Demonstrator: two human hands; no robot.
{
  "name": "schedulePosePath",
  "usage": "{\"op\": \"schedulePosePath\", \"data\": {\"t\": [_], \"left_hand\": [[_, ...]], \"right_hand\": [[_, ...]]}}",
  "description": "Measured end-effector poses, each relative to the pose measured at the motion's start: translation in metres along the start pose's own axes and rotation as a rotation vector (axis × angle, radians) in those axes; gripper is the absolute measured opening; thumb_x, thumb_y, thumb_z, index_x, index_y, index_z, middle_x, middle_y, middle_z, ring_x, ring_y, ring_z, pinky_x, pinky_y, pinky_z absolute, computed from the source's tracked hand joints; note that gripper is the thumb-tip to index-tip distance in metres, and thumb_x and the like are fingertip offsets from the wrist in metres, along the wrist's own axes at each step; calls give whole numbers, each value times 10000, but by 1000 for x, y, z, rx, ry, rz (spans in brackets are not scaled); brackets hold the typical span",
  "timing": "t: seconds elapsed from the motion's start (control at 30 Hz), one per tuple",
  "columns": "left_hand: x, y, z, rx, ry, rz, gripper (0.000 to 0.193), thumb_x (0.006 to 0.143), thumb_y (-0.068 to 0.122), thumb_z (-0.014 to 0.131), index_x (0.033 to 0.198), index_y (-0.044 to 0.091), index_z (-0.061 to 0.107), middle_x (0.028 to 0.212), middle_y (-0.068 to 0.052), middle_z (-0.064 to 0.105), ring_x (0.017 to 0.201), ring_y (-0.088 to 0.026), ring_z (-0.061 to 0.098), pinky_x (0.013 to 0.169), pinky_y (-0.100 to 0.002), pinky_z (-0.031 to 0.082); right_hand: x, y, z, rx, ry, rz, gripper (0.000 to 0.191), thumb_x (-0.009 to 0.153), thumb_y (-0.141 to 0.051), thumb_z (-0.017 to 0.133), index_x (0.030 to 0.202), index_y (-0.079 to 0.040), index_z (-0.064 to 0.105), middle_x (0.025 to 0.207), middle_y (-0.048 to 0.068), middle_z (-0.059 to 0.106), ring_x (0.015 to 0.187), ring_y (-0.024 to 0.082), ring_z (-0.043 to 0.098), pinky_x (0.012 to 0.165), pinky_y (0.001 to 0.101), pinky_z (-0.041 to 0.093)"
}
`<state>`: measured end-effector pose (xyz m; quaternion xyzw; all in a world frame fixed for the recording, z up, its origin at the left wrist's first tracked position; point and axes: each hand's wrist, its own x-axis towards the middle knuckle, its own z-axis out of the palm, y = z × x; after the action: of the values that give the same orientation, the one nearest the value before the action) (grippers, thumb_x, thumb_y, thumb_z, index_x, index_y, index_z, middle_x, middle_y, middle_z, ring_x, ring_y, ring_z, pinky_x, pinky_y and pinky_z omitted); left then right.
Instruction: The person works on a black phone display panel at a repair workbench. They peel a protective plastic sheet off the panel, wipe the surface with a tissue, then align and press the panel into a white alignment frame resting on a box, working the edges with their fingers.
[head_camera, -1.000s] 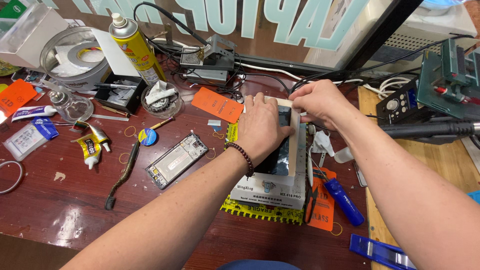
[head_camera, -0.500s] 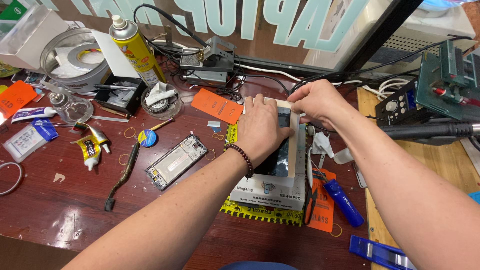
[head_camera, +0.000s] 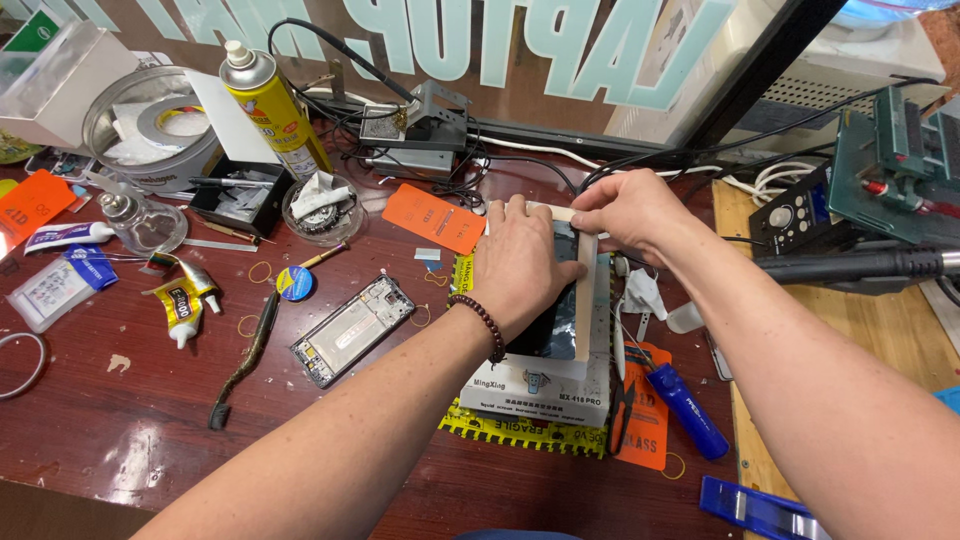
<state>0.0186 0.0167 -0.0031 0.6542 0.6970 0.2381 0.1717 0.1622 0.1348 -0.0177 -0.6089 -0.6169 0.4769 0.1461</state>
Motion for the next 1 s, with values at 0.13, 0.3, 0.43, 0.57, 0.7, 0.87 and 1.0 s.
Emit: {"op": "schedulePosePath", "data": {"t": [0.13,0.3,0.43,0.57,0.7,0.87,1.0], "left_hand": [[-1,1,-1,6,-11,-13,645,668,373,902,1119,-11,647,1257,-177,554,1254,-367,481,968,-485,510],[0,2,-3,3,-12,-15,661,664,370,905,1134,-16,645,1258,-179,551,1254,-367,478,972,-484,510],[0,3,-2,3,-28,-26,644,673,371,900,1132,-7,652,1263,-172,548,1269,-361,474,962,-484,515],[0,1,-1,-2,-13,-16,645,669,367,901,1130,-8,651,1262,-172,547,1262,-366,474,952,-487,517],[0,1,0,4,-7,-4,647,670,377,902,1122,-11,650,1252,-175,553,1247,-365,485,967,-480,515],[0,1,0,-1,-8,-12,651,668,366,904,1127,-16,645,1255,-178,549,1249,-366,482,953,-483,516],[0,1,-1,-9,-1,-6,648,667,363,904,1125,-17,647,1252,-175,554,1247,-366,484,957,-482,519]], "right_hand": [[2,0,-3,10,-15,21,168,827,-37,777,990,-78,788,901,48,749,747,131,678,590,288,570],[0,-6,-4,4,-33,25,220,815,22,720,1009,-60,788,918,66,758,750,144,696,587,292,585],[-5,-10,-2,-10,-6,34,165,828,-32,746,988,-39,790,905,67,750,740,144,675,579,295,569],[-6,-9,1,-30,0,-39,172,813,-68,818,978,-37,781,881,76,739,727,151,664,570,302,559],[-3,-7,0,-32,10,1,166,820,-31,776,985,-49,787,897,68,745,737,151,669,579,309,558],[0,-6,-1,-32,1,2,202,813,47,731,994,-30,779,912,84,750,756,164,693,598,320,585],[0,-7,-2,-20,-8,-5,229,803,54,706,1001,-28,786,920,84,760,765,165,706,603,316,593]]}}
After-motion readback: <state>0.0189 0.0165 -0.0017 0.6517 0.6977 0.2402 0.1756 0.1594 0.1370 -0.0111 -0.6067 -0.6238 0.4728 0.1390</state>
